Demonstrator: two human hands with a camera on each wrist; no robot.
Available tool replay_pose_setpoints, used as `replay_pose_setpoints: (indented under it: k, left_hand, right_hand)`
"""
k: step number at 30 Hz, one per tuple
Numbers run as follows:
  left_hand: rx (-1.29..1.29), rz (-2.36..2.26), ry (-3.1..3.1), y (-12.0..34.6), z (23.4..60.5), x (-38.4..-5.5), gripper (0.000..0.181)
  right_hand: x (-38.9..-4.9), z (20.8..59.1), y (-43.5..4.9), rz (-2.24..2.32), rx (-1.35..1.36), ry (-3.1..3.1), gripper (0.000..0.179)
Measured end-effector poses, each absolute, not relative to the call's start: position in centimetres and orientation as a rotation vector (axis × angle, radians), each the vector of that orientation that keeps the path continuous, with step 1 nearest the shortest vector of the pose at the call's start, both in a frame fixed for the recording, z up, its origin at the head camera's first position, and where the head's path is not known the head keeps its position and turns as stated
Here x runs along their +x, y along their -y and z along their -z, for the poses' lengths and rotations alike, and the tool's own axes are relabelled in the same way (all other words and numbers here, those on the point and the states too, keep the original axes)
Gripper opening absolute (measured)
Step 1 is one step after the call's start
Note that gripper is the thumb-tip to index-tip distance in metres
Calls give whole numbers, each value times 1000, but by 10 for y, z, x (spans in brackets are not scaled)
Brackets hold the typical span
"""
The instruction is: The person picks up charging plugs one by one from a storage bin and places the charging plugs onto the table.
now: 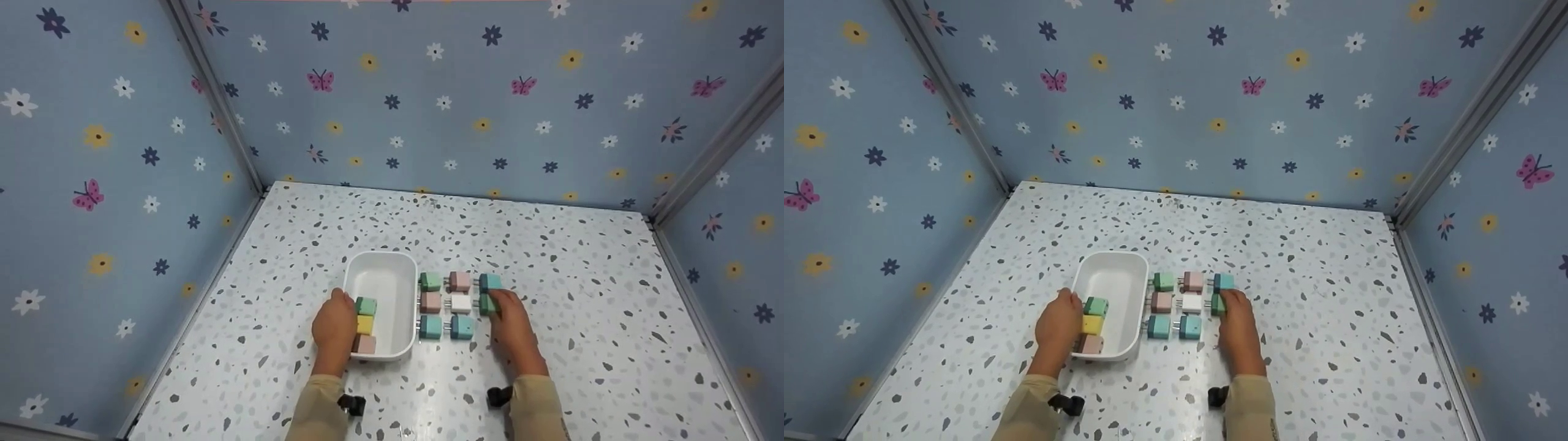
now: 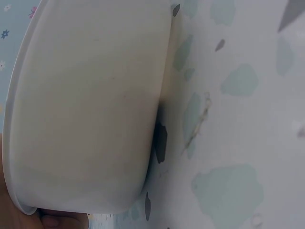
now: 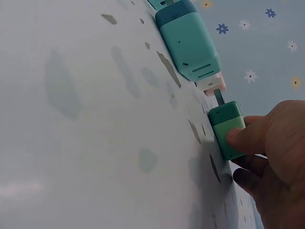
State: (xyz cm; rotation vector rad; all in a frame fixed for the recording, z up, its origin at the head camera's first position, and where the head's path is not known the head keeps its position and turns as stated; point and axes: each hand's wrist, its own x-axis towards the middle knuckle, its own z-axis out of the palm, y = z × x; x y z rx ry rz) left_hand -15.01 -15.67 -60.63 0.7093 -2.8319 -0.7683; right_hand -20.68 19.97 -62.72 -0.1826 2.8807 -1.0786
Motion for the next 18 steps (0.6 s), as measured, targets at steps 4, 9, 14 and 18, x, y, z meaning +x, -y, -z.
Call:
replay_pose_setpoints:
  k: [4,9,14,18]
  left_hand:
    - [721,768,2838,156,607,-151,36]
    - [727,766,2851,155,606,-150,36]
    - [707,759,2846,156,607,-149,35]
    - [710,755,2852,156,607,-149,35]
  right_hand:
    - [-206,627,-201,1102,-181,-2874,47]
    - [-205,629,-205,1143,-173,-2857,48]
    - [-204,626,-210,1189,-205,-2852,52]
    - [-204,613,-211,1198,-219,-2884,54]
